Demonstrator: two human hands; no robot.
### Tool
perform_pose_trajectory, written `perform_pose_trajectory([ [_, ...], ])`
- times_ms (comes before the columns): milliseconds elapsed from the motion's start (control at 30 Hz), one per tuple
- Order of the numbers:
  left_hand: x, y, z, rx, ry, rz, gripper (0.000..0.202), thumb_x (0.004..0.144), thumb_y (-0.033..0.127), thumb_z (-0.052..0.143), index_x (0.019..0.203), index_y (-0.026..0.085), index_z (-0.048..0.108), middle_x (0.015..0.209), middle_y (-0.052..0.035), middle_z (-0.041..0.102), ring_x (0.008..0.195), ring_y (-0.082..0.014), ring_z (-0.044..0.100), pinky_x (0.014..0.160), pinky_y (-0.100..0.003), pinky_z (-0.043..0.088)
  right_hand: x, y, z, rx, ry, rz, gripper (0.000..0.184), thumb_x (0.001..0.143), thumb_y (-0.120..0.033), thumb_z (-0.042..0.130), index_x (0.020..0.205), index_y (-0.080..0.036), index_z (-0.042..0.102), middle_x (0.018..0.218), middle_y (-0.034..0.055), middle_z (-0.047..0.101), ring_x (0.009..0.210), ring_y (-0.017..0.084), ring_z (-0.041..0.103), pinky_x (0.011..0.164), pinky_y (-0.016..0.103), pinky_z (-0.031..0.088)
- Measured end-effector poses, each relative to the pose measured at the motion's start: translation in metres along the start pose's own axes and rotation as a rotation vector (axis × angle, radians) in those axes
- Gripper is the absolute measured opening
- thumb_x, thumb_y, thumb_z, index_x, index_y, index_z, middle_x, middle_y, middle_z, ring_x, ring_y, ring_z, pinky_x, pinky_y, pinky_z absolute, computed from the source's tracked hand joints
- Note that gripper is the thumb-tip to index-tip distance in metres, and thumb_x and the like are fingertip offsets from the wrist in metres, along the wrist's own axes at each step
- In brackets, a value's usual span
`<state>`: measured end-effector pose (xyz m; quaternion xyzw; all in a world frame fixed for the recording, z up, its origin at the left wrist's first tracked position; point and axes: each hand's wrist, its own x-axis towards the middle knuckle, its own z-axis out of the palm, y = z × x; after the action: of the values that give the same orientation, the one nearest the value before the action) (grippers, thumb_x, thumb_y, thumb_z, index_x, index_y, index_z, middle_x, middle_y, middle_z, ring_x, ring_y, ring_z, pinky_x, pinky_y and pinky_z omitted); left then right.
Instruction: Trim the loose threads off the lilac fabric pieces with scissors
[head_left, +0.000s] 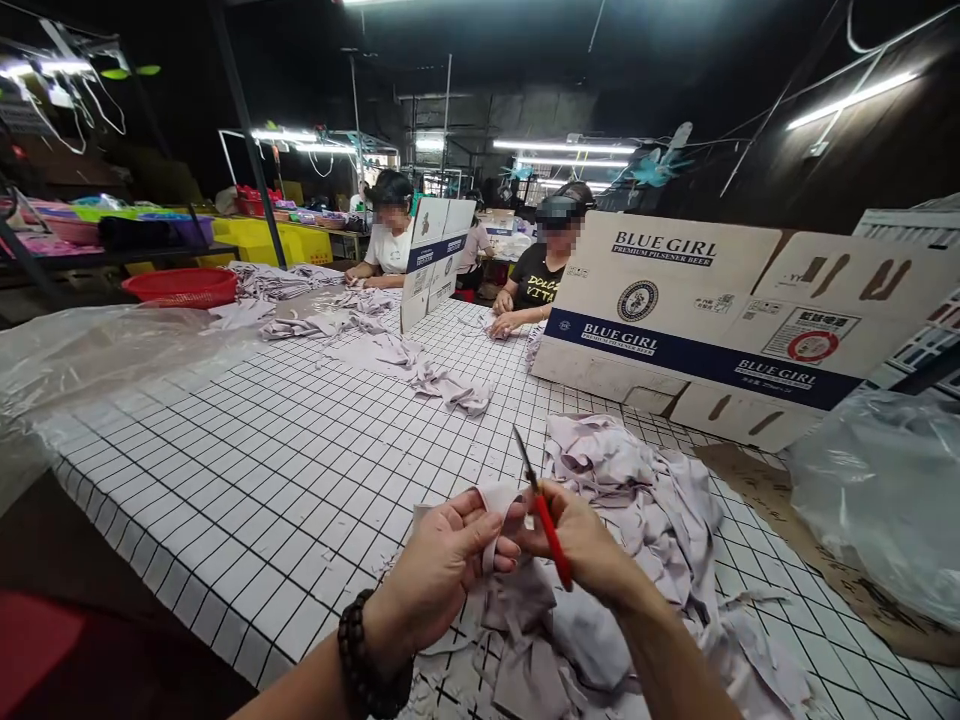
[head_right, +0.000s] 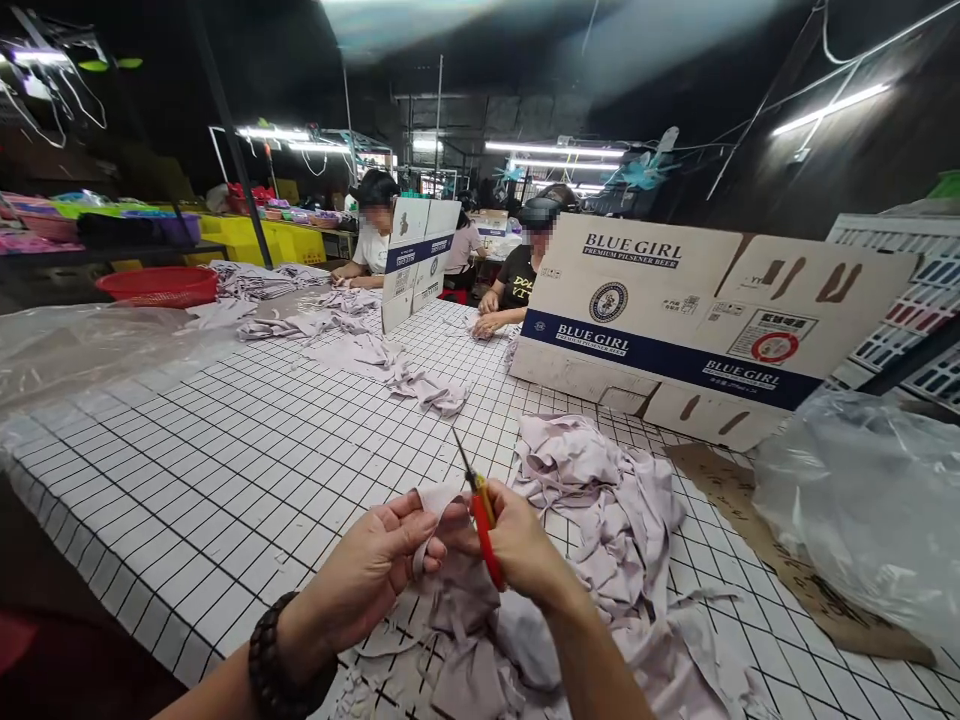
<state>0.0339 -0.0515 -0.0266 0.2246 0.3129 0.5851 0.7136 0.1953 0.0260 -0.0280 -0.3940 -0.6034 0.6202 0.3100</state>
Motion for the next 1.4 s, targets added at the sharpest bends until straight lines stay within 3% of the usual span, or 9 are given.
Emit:
perform_pose_trajectory([
  [100, -0.005, -0.011, -0.005, 0.031, -0.024, -0.04, 0.028, 0.078, 0.02, 0.076, 0.101, 0.007, 0.069, 0.105, -0.0129, 0.069, 0.061, -0.0048, 0.061, 0.061, -0.016, 0.05, 0.005, 0.021, 0.007, 0.059, 0.124, -0.074, 0.044, 0.054, -0.042, 0.085, 0.063, -0.02, 0.048, 0.058, -0.0062, 0.052, 0.05, 0.009, 0.045, 0.048, 0.023, 0.037],
  [300, -0.018, -0.03, -0.016, 0.168, -0.062, -0.155, 0.037, 0.077, 0.043, 0.075, 0.087, 0.008, 0.07, 0.065, -0.0036, 0.065, 0.054, -0.0083, 0.058, 0.056, -0.02, 0.046, 0.01, 0.021, 0.001, 0.093, 0.195, -0.147, 0.033, 0.061, -0.033, 0.079, 0.071, -0.021, 0.051, 0.071, -0.0042, 0.055, 0.058, 0.01, 0.045, 0.052, 0.022, 0.036],
  [467, -0.025, -0.027, -0.015, 0.512, -0.031, 0.197, 0.03, 0.087, 0.044, 0.063, 0.088, 0.014, 0.069, 0.077, -0.0042, 0.062, 0.068, -0.0121, 0.058, 0.067, -0.025, 0.049, 0.003, 0.035, 0.005, 0.073, 0.141, -0.111, 0.024, 0.061, -0.025, 0.075, 0.074, -0.02, 0.055, 0.061, -0.0071, 0.048, 0.056, 0.01, 0.039, 0.052, 0.022, 0.031],
  [600, -0.026, -0.022, -0.019, 0.807, 0.1, 0.531, 0.027, 0.09, 0.038, 0.059, 0.077, 0.016, 0.068, 0.099, -0.0112, 0.059, 0.102, -0.0223, 0.056, 0.081, -0.029, 0.049, -0.01, 0.048, 0.015, 0.06, 0.037, -0.035, 0.022, 0.062, -0.022, 0.074, 0.07, -0.018, 0.054, 0.059, -0.0065, 0.047, 0.055, 0.009, 0.038, 0.05, 0.021, 0.03],
  [667, -0.026, -0.023, -0.021, 0.745, 0.072, 0.479, 0.028, 0.091, 0.04, 0.056, 0.081, 0.016, 0.067, 0.098, -0.0113, 0.061, 0.092, -0.0203, 0.06, 0.074, -0.028, 0.052, -0.016, 0.054, 0.019, 0.055, -0.005, -0.003, 0.023, 0.063, -0.024, 0.075, 0.069, -0.018, 0.053, 0.06, -0.0058, 0.048, 0.055, 0.01, 0.039, 0.05, 0.021, 0.031],
  [800, -0.025, -0.03, -0.022, 0.457, -0.061, 0.269, 0.031, 0.092, 0.045, 0.054, 0.093, 0.015, 0.063, 0.066, -0.001, 0.059, 0.057, -0.0111, 0.056, 0.058, -0.023, 0.049, -0.028, 0.053, 0.016, 0.036, -0.037, 0.025, 0.029, 0.066, -0.034, 0.076, 0.073, -0.018, 0.053, 0.063, -0.0049, 0.05, 0.057, 0.01, 0.04, 0.051, 0.022, 0.033],
  [933, -0.024, -0.031, -0.022, 0.446, -0.013, 0.272, 0.03, 0.091, 0.044, 0.058, 0.084, 0.015, 0.061, 0.069, -0.001, 0.061, 0.063, -0.0109, 0.059, 0.063, -0.021, 0.049, -0.048, 0.029, 0.0, -0.227, 0.007, -0.006, 0.033, 0.077, -0.047, 0.068, 0.088, -0.02, 0.054, 0.071, -0.0033, 0.049, 0.064, 0.013, 0.043, 0.058, 0.025, 0.036],
  [1133, -0.024, -0.03, -0.024, 0.598, -0.048, 0.316, 0.027, 0.093, 0.04, 0.054, 0.084, 0.016, 0.062, 0.074, -0.0015, 0.058, 0.061, -0.0113, 0.057, 0.059, -0.022, 0.049, -0.076, -0.001, 0.001, -0.743, -0.002, -0.034, 0.039, 0.071, -0.046, 0.072, 0.071, -0.023, 0.041, 0.07, -0.0043, 0.046, 0.065, 0.015, 0.041, 0.059, 0.026, 0.035],
  [1400, -0.026, -0.029, -0.025, 0.718, -0.11, 0.377, 0.025, 0.096, 0.035, 0.049, 0.081, 0.018, 0.059, 0.071, -0.0014, 0.054, 0.064, -0.0135, 0.056, 0.063, -0.025, 0.046, -0.079, -0.002, 0.015, -0.917, 0.028, -0.002, 0.039, 0.072, -0.047, 0.07, 0.07, -0.024, 0.039, 0.072, -0.0017, 0.055, 0.065, 0.017, 0.049, 0.059, 0.029, 0.039],
])
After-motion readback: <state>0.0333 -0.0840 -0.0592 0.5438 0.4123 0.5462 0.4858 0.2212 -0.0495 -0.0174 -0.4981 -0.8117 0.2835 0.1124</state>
